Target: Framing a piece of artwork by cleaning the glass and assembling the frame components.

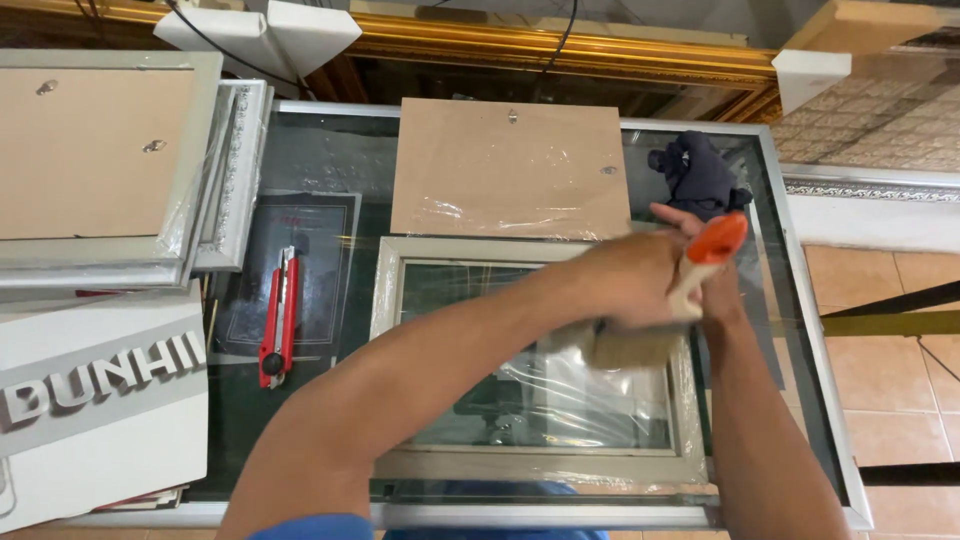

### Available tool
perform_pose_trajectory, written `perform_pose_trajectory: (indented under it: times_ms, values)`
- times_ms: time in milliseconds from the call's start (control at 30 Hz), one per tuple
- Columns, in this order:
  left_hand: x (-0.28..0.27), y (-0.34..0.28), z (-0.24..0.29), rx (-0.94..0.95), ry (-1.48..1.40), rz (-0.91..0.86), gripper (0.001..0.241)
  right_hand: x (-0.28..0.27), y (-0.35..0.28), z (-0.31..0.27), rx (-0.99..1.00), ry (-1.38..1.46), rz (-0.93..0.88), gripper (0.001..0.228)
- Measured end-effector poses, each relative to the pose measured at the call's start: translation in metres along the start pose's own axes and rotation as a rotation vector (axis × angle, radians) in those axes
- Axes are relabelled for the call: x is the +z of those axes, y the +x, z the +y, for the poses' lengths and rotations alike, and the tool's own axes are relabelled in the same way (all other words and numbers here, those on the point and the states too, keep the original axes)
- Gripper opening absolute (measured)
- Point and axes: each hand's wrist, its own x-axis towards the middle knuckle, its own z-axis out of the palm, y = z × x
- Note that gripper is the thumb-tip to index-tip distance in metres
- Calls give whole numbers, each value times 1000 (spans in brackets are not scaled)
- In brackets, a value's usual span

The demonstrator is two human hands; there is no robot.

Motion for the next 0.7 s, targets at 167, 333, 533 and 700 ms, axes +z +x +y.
perform_pose_trajectory:
  times_ms: [167,333,533,700]
  values:
    - [-27,9,3,-80,319,215,38,-3,-7,14,179,-96,299,69]
    - [-23,-26,14,-78,420,247,46,-11,-31,9,-132,-273,171,40]
    - [-63,-134,-41,-365,388,508,49,11,-36,-46,-208,-159,107,32]
    - [-61,-209,-110,-719,362,795,19,20,-36,-62,-158,-293,49,33]
